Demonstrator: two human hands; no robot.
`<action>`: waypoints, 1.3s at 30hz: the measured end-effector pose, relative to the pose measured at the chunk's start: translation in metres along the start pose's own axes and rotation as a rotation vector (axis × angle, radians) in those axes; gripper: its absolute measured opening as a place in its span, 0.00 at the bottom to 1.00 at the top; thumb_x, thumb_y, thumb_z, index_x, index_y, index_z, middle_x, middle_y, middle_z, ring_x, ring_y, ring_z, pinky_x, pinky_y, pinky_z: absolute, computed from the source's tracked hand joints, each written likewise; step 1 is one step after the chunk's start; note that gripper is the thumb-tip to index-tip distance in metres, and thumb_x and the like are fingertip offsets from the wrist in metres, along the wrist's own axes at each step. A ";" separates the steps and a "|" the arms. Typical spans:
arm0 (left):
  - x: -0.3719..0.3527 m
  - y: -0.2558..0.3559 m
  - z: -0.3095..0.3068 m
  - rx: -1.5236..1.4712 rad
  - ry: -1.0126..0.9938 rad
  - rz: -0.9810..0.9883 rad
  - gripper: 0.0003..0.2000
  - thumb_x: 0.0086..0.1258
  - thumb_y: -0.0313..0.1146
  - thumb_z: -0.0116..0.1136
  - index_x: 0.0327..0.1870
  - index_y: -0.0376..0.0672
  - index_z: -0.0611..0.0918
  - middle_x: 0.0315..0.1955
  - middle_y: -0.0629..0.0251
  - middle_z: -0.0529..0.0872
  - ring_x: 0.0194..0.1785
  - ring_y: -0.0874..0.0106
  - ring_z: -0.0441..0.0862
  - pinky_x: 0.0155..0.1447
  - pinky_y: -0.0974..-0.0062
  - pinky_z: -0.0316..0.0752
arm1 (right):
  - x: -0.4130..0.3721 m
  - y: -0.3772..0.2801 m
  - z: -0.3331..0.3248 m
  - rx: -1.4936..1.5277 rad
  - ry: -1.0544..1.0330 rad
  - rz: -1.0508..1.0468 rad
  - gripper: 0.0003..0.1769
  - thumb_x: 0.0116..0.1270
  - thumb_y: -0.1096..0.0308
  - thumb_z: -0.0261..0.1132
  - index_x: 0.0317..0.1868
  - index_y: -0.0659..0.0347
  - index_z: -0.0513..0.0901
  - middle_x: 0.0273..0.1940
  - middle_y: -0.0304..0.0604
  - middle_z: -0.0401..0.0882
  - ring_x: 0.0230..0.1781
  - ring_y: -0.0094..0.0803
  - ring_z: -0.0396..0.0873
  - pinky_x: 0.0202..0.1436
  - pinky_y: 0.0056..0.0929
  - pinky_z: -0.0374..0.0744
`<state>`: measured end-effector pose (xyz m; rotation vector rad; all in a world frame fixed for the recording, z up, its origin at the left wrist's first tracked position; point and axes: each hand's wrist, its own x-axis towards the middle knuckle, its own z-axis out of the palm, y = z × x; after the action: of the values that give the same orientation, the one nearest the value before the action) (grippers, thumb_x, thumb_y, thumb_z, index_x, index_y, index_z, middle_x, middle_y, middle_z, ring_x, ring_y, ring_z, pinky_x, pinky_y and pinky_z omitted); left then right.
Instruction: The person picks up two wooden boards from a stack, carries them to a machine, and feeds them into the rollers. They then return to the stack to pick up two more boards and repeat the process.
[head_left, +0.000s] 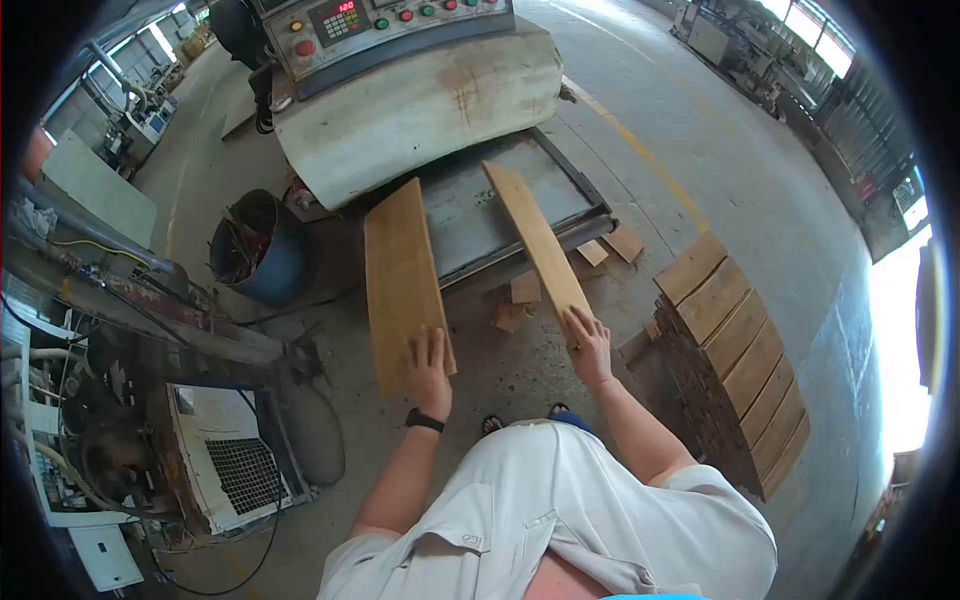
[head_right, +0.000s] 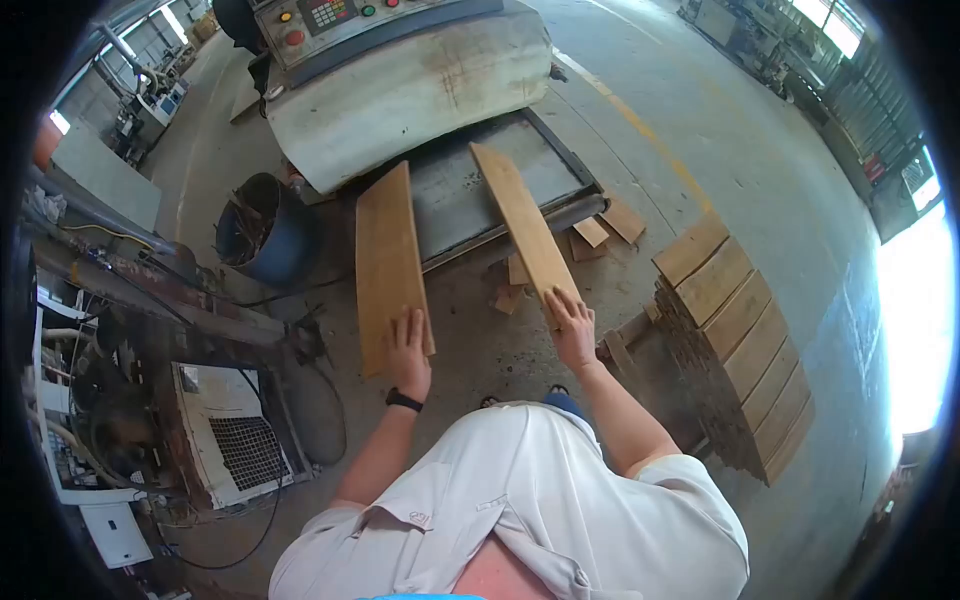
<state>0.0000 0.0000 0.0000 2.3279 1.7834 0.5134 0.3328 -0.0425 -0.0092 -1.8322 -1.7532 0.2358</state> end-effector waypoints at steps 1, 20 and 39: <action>0.001 0.013 0.010 0.074 -0.014 0.000 0.39 0.66 0.26 0.56 0.78 0.62 0.56 0.78 0.68 0.54 0.79 0.48 0.49 0.78 0.39 0.44 | -0.001 0.001 -0.002 -0.055 -0.002 -0.036 0.39 0.52 0.74 0.69 0.67 0.45 0.74 0.71 0.41 0.66 0.68 0.48 0.65 0.68 0.47 0.64; 0.136 0.067 0.051 0.267 -0.401 -0.177 0.45 0.62 0.42 0.69 0.79 0.59 0.54 0.78 0.59 0.48 0.80 0.48 0.44 0.76 0.34 0.47 | 0.164 0.038 0.043 -0.265 -0.386 -0.342 0.42 0.54 0.61 0.73 0.72 0.45 0.68 0.74 0.46 0.58 0.76 0.50 0.53 0.75 0.48 0.56; 0.267 0.013 0.059 0.194 -0.509 -0.281 0.50 0.50 0.44 0.77 0.77 0.59 0.60 0.77 0.58 0.51 0.79 0.49 0.48 0.76 0.43 0.58 | 0.316 0.040 0.106 -0.258 -0.450 -0.397 0.37 0.55 0.60 0.72 0.67 0.51 0.72 0.69 0.54 0.64 0.72 0.56 0.60 0.72 0.46 0.64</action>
<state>0.0943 0.2565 -0.0052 2.0126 1.9037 -0.2824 0.3506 0.2920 -0.0332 -1.6347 -2.5188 0.2882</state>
